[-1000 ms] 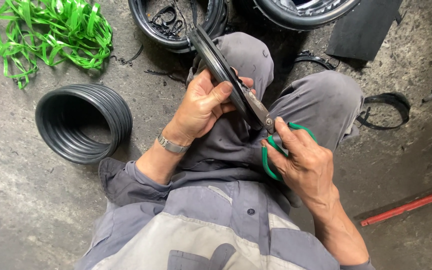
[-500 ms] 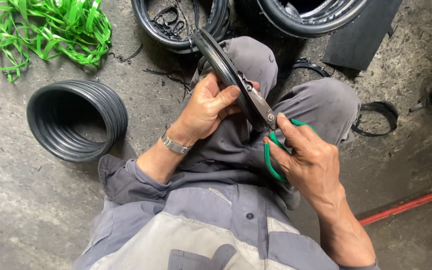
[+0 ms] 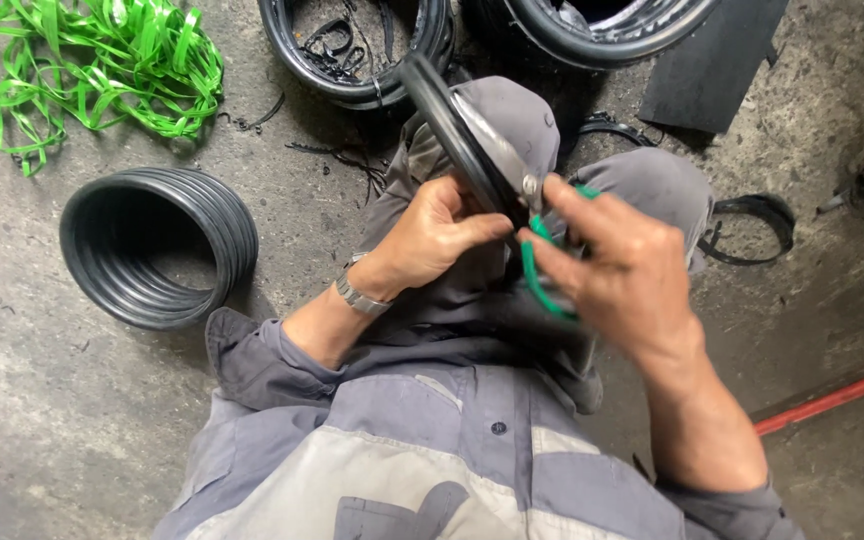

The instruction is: Trimming excess material from a black rubber gasket or ring using a pair of scissors.

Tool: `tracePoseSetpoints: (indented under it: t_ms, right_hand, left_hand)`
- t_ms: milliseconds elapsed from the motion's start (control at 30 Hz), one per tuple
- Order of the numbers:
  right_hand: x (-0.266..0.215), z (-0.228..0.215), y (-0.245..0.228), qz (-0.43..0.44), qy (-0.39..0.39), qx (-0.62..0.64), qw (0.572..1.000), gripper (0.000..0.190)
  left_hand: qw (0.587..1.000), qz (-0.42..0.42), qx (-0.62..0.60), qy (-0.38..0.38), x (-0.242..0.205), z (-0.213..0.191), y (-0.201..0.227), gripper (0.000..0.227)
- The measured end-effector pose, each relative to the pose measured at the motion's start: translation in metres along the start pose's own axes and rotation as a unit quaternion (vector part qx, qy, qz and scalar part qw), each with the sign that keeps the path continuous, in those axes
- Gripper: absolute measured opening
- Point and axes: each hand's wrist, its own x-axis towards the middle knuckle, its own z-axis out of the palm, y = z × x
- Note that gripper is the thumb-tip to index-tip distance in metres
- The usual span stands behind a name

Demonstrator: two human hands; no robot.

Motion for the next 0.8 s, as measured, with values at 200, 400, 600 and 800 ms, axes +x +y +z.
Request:
tracePoseSetpoints:
  t_ms: [200, 400, 600, 800]
  right_hand:
    - [-0.022, 0.005, 0.035, 0.136, 0.094, 0.181, 0.969, 0.05]
    - [-0.07, 0.03, 0.031, 0.128, 0.099, 0.182, 0.97, 0.056]
    - [-0.086, 0.023, 0.013, 0.075, 0.081, 0.089, 0.99, 0.058]
    - [-0.089, 0.024, 0.013, 0.059, 0.079, 0.044, 0.994, 0.057]
  left_hand:
    - [0.998, -0.003, 0.056, -0.042, -0.002, 0.007, 0.021, 0.042]
    - [0.994, 0.025, 0.103, -0.014, -0.003, 0.003, 0.02, 0.055]
    - [0.973, -0.045, -0.224, -0.025, 0.001, -0.005, 0.011, 0.044]
    - [0.982, -0.01, -0.19, -0.006, -0.002, 0.003, 0.023, 0.033]
